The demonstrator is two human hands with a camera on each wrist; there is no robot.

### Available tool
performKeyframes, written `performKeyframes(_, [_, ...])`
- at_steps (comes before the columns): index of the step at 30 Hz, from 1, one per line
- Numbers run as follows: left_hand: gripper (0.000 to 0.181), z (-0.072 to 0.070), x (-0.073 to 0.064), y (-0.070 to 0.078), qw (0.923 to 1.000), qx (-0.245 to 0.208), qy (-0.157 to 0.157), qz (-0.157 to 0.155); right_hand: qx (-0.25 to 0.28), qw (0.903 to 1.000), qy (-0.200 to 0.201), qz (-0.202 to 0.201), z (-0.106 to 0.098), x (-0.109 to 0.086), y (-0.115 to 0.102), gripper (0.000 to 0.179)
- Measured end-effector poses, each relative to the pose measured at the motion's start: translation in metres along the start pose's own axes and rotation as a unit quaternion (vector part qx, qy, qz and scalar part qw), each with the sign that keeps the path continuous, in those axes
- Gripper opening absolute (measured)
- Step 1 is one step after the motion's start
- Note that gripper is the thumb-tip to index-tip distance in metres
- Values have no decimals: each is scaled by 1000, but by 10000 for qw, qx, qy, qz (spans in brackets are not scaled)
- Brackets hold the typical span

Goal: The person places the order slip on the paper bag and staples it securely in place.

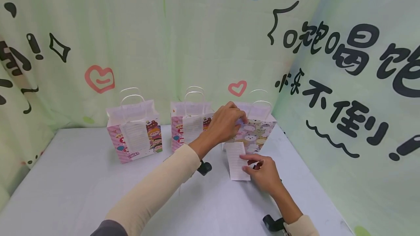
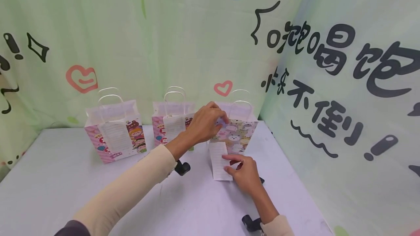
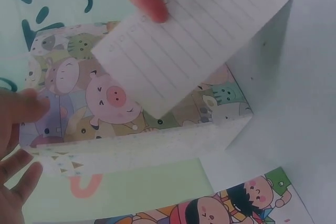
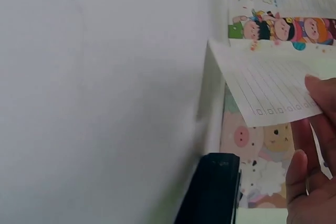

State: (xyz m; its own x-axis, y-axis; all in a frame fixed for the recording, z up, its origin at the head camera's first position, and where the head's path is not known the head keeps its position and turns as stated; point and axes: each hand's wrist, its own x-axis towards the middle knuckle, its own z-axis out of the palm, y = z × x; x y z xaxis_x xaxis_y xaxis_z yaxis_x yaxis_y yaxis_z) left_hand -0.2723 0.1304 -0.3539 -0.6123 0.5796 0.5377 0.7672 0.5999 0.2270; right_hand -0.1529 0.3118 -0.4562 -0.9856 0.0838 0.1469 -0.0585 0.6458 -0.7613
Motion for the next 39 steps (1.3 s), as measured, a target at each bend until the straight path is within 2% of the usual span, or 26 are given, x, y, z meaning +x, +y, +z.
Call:
performKeyframes(9, [11, 1, 0, 0, 9999, -48, -102, -92, 503, 9962, 711, -58, -18, 12, -4, 31])
performKeyframes(20, [7, 3, -1, 1, 10000, -79, -24, -41, 1486, 9823, 1135, 137, -24, 23, -15, 33])
performKeyframes(39, [5, 9, -1, -4, 9994, 185, 268, 143, 2374, 9644, 1149, 203, -20, 32, -21, 39])
